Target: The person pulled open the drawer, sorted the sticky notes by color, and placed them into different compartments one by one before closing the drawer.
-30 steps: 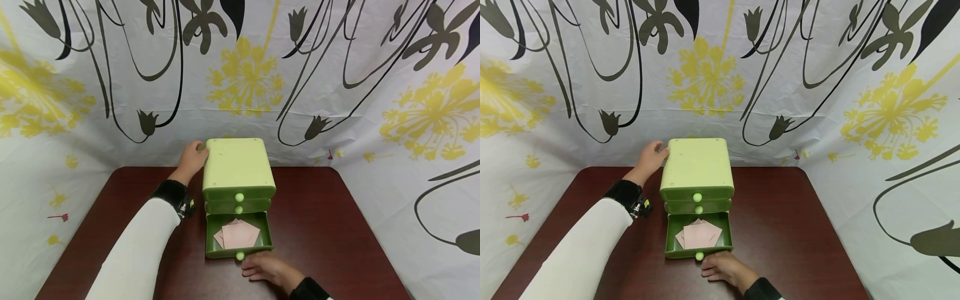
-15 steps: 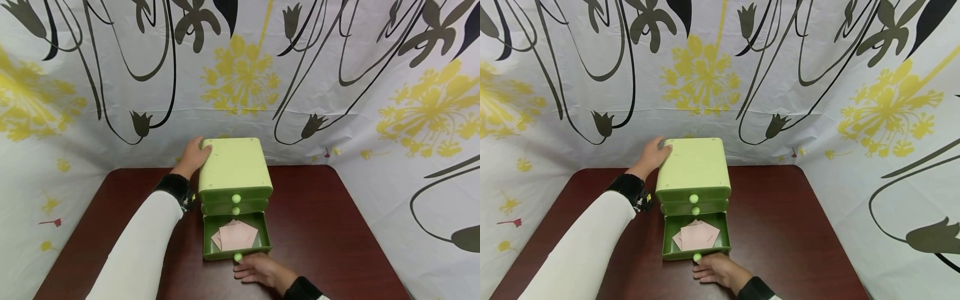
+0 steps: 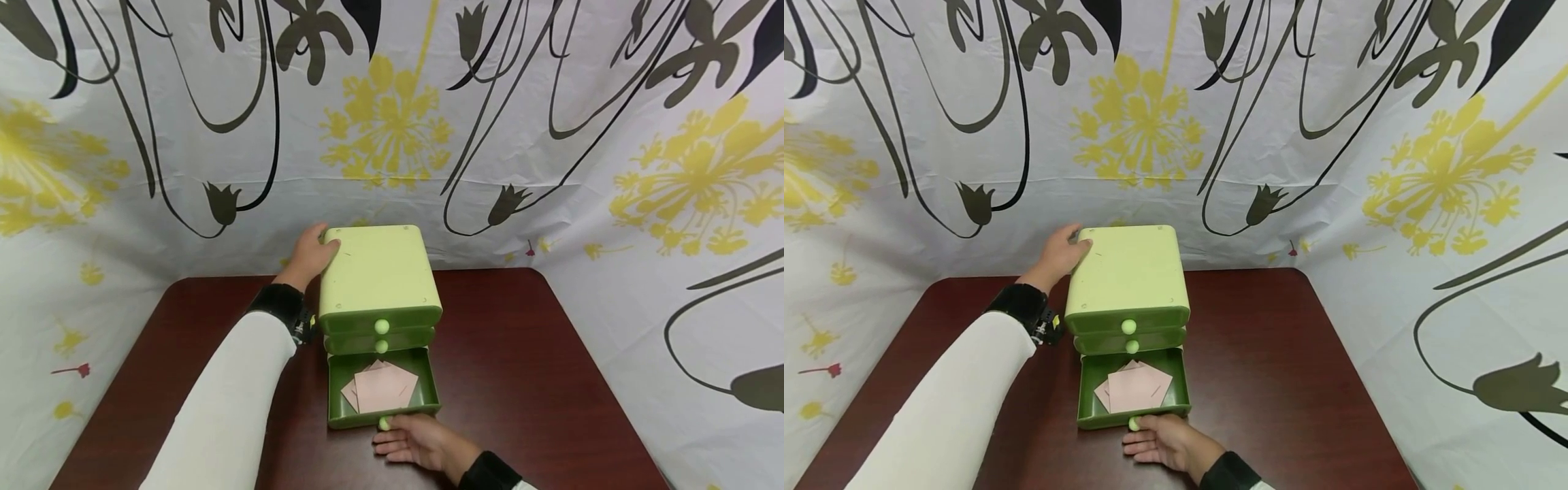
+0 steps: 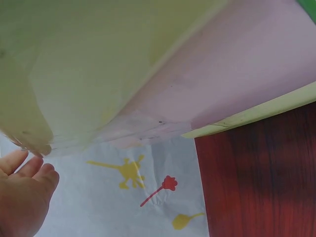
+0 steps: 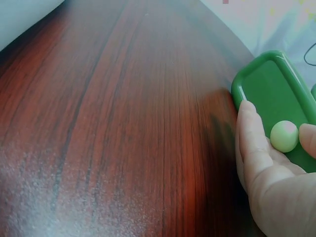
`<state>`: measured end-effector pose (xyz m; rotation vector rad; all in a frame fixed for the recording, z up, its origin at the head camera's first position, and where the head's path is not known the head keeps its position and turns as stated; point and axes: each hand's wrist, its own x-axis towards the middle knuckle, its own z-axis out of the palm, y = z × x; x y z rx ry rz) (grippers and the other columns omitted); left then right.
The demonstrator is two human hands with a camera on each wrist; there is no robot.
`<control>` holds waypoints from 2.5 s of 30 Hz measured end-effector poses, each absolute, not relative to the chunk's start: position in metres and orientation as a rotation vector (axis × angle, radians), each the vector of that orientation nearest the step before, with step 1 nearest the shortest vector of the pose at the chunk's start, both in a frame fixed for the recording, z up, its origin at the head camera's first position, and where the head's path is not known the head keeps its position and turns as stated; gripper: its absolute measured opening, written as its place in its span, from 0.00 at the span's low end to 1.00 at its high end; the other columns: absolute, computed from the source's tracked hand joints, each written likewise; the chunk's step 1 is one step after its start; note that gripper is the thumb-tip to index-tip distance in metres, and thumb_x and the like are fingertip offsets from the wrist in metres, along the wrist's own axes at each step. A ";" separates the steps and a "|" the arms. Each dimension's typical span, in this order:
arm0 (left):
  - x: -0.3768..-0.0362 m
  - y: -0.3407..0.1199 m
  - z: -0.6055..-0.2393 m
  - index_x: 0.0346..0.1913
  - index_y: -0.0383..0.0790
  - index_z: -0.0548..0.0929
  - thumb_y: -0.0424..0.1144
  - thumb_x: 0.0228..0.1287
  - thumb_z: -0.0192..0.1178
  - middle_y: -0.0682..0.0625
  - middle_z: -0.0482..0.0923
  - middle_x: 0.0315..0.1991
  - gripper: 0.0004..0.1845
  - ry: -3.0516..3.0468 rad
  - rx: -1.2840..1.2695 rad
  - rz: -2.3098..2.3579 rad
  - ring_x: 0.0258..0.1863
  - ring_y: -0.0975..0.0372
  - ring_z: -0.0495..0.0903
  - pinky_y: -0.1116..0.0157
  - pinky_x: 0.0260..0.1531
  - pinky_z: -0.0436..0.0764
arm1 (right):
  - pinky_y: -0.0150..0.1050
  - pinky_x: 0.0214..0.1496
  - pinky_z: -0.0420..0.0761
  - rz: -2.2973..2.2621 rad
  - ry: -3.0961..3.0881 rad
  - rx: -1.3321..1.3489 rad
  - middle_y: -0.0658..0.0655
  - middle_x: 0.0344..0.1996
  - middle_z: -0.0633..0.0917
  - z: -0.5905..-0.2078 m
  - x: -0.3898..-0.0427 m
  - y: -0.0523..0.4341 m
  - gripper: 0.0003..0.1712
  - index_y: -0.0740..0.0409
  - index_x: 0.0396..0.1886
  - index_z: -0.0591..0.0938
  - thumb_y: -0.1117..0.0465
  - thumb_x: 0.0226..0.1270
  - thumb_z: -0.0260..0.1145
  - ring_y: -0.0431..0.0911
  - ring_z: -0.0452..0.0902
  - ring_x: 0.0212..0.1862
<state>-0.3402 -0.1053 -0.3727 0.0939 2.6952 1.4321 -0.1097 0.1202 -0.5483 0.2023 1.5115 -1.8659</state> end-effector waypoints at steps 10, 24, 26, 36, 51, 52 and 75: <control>-0.340 -0.108 -0.374 0.76 0.39 0.53 0.46 0.76 0.47 0.41 0.50 0.75 0.32 2.670 0.104 1.420 0.74 0.47 0.50 0.49 0.70 0.58 | 0.43 0.50 0.82 -1.925 1.446 0.272 0.67 0.47 0.84 -0.548 -0.108 0.117 0.13 0.63 0.44 0.76 0.57 0.76 0.52 0.52 0.83 0.48; -0.342 -0.110 -0.373 0.76 0.39 0.50 0.46 0.77 0.46 0.41 0.48 0.76 0.32 2.663 0.124 1.362 0.75 0.48 0.47 0.50 0.71 0.55 | 0.42 0.53 0.81 -1.943 1.468 0.302 0.67 0.50 0.82 -0.541 -0.128 0.111 0.17 0.66 0.51 0.72 0.56 0.77 0.51 0.53 0.82 0.50; -0.342 -0.110 -0.372 0.76 0.38 0.50 0.45 0.77 0.45 0.41 0.48 0.76 0.32 2.663 0.131 1.357 0.75 0.48 0.47 0.50 0.71 0.55 | 0.42 0.53 0.81 -1.945 1.478 0.309 0.67 0.50 0.82 -0.541 -0.133 0.109 0.17 0.66 0.51 0.72 0.56 0.77 0.51 0.52 0.82 0.50; -0.340 -0.110 -0.371 0.76 0.38 0.49 0.46 0.77 0.45 0.40 0.47 0.76 0.32 2.666 0.145 1.345 0.75 0.47 0.47 0.51 0.71 0.54 | 0.45 0.55 0.80 -1.983 1.503 0.327 0.72 0.54 0.79 -0.540 -0.150 0.099 0.22 0.72 0.58 0.68 0.57 0.77 0.49 0.56 0.80 0.52; -0.340 -0.111 -0.370 0.76 0.36 0.49 0.44 0.77 0.44 0.39 0.46 0.76 0.32 2.696 0.158 1.316 0.75 0.47 0.46 0.52 0.72 0.52 | 0.46 0.58 0.78 -2.024 1.538 0.317 0.75 0.58 0.75 -0.539 -0.168 0.094 0.31 0.75 0.70 0.54 0.57 0.79 0.46 0.60 0.76 0.57; -0.340 -0.111 -0.370 0.76 0.35 0.49 0.44 0.77 0.44 0.39 0.47 0.76 0.32 2.700 0.162 1.310 0.75 0.47 0.46 0.52 0.72 0.52 | 0.46 0.58 0.78 -2.024 1.541 0.316 0.75 0.58 0.75 -0.539 -0.169 0.093 0.31 0.75 0.70 0.54 0.58 0.79 0.46 0.60 0.76 0.57; -0.343 -0.108 -0.366 0.76 0.35 0.48 0.46 0.78 0.41 0.37 0.45 0.76 0.32 2.750 0.202 1.090 0.75 0.46 0.45 0.50 0.72 0.52 | 0.50 0.60 0.76 -2.080 1.602 0.338 0.79 0.59 0.71 -0.542 -0.187 0.087 0.27 0.77 0.67 0.58 0.59 0.79 0.43 0.64 0.72 0.60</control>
